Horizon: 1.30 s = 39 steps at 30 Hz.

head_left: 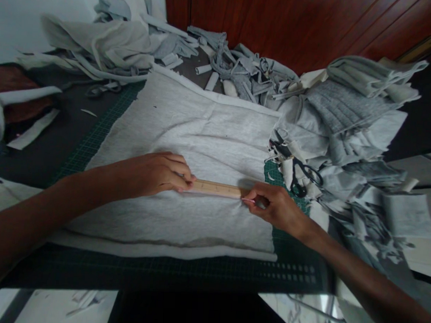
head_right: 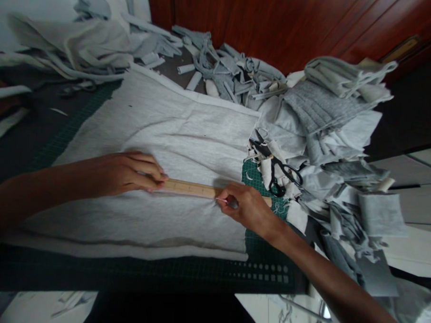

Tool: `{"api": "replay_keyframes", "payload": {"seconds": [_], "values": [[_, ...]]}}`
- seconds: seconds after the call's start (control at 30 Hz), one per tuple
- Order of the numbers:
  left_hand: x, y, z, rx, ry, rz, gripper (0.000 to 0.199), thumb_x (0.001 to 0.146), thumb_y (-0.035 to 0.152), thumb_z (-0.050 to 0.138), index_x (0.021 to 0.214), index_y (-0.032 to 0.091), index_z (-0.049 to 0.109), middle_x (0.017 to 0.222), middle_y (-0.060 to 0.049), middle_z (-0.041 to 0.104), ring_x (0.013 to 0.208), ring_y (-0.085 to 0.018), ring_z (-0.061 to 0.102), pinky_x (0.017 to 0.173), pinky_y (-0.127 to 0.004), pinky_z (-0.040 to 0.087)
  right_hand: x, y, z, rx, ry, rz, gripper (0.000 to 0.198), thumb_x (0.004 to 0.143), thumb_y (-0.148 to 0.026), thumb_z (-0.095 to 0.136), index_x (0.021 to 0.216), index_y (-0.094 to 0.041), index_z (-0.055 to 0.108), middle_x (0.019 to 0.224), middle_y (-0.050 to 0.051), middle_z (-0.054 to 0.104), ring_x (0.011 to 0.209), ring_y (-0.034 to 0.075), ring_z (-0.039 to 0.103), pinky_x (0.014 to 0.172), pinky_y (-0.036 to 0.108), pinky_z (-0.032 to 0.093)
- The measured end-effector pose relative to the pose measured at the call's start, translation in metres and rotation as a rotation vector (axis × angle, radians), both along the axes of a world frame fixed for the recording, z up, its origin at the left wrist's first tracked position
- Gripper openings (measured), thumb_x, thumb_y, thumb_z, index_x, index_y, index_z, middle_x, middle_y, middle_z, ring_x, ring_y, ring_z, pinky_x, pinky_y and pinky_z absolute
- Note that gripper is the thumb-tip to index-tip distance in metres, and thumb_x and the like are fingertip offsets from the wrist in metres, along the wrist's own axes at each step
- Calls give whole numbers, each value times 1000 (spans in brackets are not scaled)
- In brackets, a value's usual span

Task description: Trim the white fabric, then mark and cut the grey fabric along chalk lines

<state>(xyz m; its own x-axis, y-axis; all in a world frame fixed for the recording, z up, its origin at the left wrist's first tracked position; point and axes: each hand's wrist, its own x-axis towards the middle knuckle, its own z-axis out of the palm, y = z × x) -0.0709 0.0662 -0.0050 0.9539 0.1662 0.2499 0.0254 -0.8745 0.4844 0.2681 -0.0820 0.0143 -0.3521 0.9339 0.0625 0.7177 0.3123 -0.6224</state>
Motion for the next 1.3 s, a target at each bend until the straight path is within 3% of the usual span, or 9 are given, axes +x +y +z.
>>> {"api": "replay_keyframes", "payload": {"seconds": [0.13,0.4,0.6,0.77,0.87,0.93,1.1,1.2,1.3], "values": [[0,0,2,-30,12,0,29,106,16,55,100,28,80,118,1,81,109,-15,72,102,-26,47,19,-9,3,-14,-43,-50,13,93,-25,68,82,-20,70,70,0,66,53,9,49,49,25,36],[-5,-1,-2,13,103,-12,24,109,16,55,108,22,78,129,-3,77,119,-16,67,110,-32,45,51,-23,12,-76,-89,-123,15,92,-28,69,79,-20,70,72,3,72,57,13,60,50,25,42],[-4,-3,5,36,86,-23,33,112,15,45,107,20,77,126,-4,77,116,-16,68,108,-33,47,72,-31,16,-105,-160,-149,14,92,-26,67,80,-21,72,73,4,75,59,14,65,52,25,46],[-2,-20,13,270,115,61,29,109,10,46,115,16,73,122,-8,76,111,-22,67,102,-38,49,58,-37,24,-52,-132,-190,15,95,-27,66,84,-20,72,71,2,71,53,11,57,48,24,40],[6,-46,15,495,88,109,36,107,5,40,124,15,71,125,-10,75,115,-27,67,102,-43,48,39,-35,31,-68,-74,-185,14,97,-27,64,85,-20,69,69,1,65,52,10,52,47,24,39],[13,-67,13,567,24,88,40,105,5,39,127,17,71,131,-11,75,121,-28,67,104,-43,49,27,-30,33,-88,-36,-139,12,96,-26,64,86,-21,67,71,0,64,54,10,52,49,23,39],[21,-111,-3,455,86,129,49,99,6,50,144,20,63,144,-11,70,128,-26,68,111,-41,52,10,-12,24,-16,8,-26,7,97,-22,64,93,-20,70,78,-1,67,53,7,45,50,22,36],[16,-121,-8,362,112,159,56,97,9,56,150,25,58,148,-9,67,134,-26,66,116,-42,50,7,-5,17,-37,78,-20,8,98,-24,65,96,-19,71,80,-1,66,55,7,46,50,22,36],[12,-123,1,324,84,126,51,96,9,59,145,24,63,148,-8,67,136,-26,64,115,-39,50,4,-1,11,-107,190,-56,12,99,-29,66,96,-19,70,74,-2,61,55,8,47,50,22,36]]}}
